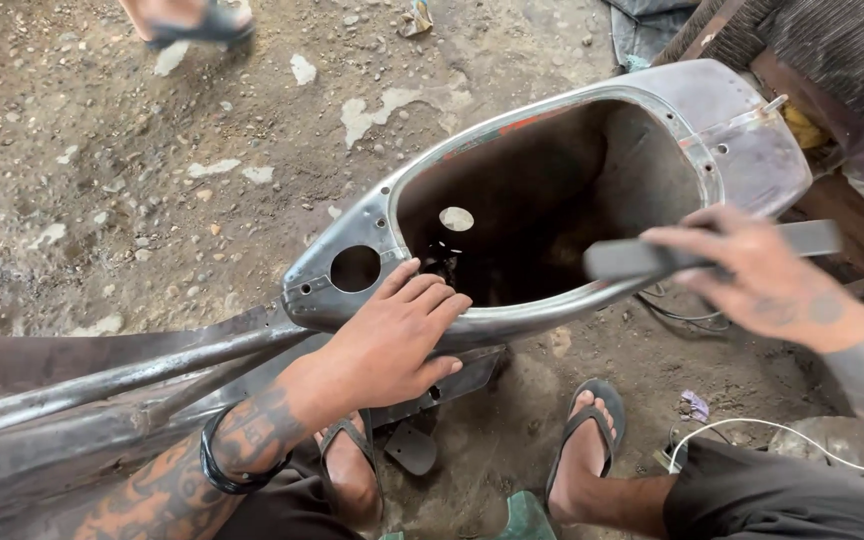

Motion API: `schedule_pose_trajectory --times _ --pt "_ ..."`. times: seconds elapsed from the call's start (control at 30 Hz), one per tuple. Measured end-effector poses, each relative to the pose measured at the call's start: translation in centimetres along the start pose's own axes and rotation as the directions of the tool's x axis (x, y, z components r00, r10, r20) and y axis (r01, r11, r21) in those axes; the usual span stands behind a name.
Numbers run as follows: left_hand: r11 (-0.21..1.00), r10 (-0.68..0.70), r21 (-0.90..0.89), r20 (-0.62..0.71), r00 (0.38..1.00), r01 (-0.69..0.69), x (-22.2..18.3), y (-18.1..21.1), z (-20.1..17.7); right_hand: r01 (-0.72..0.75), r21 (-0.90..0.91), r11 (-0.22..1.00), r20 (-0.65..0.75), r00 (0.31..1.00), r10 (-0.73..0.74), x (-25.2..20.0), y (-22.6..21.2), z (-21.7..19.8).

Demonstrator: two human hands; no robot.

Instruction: Sanding the metal frame of a motorcycle using a sanding block and inspecting the surface with hands.

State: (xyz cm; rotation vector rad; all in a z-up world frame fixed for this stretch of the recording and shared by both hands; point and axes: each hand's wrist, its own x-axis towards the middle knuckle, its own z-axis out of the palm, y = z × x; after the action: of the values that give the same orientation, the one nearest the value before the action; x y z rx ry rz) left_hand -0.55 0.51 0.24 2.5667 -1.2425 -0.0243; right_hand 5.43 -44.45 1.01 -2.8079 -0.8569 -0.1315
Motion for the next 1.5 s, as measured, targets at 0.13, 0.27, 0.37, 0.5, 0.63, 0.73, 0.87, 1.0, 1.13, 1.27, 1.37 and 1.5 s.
schedule_pose_trajectory --times 0.13,0.27,0.37,0.5,0.63,0.73,0.87,1.0,1.13,1.27,1.37,1.5 --pt "1.0 -0.011 -0.009 0.014 1.0 0.011 0.0 0.0 -0.1 0.069 0.149 0.986 0.124 0.988 -0.088 0.3 2.7 0.0" --pt "1.0 0.003 -0.013 0.001 1.0 -0.003 -0.2 0.0 -0.2 -0.079 -0.173 0.982 0.012 0.997 0.082 -1.9 8.9 1.2" --pt "1.0 0.008 -0.011 0.008 1.0 -0.008 -0.2 -0.2 -0.1 0.16 0.064 0.985 0.054 0.985 -0.164 1.0 -2.1 -0.5" --pt "1.0 -0.001 -0.006 0.02 1.0 0.002 0.0 0.0 0.0 0.238 0.143 0.961 0.044 0.968 -0.247 0.8 0.5 -0.2" --pt "1.0 -0.004 -0.005 0.012 1.0 0.004 -0.1 -0.1 -0.3 0.02 -0.16 0.987 0.029 0.999 -0.016 -0.4 4.2 -0.6" --pt "1.0 0.001 -0.01 0.004 1.0 -0.001 -0.1 -0.1 -0.3 0.114 -0.06 0.992 0.048 0.993 -0.111 0.8 -0.6 -0.5" --pt "1.0 -0.006 -0.001 0.023 1.0 0.006 -0.1 0.0 0.0 0.128 0.146 0.981 0.103 0.984 -0.144 1.0 0.9 -0.8" --pt "1.0 -0.003 0.005 -0.001 1.0 0.003 -0.2 0.0 -0.3 -0.139 -0.265 0.954 0.046 0.987 0.157 -1.1 4.5 -0.5" --pt "1.0 -0.011 -0.023 0.035 0.999 0.011 -0.1 0.1 -0.2 0.119 0.077 0.99 0.123 0.984 -0.127 0.7 -1.8 -1.2" --pt "1.0 0.0 0.022 0.019 1.0 0.0 -0.1 0.0 0.0 -0.162 -0.001 0.987 0.214 0.964 0.158 -1.2 4.7 -1.0" --pt "1.0 0.003 -0.013 0.023 1.0 -0.003 -0.2 0.0 -0.2 -0.098 -0.117 0.988 0.115 0.987 0.112 -1.1 1.9 -2.1" --pt "1.0 0.018 0.003 0.019 1.0 -0.018 0.0 -0.2 -0.1 0.009 0.242 0.97 0.218 0.974 -0.063 0.5 -3.1 -2.9"
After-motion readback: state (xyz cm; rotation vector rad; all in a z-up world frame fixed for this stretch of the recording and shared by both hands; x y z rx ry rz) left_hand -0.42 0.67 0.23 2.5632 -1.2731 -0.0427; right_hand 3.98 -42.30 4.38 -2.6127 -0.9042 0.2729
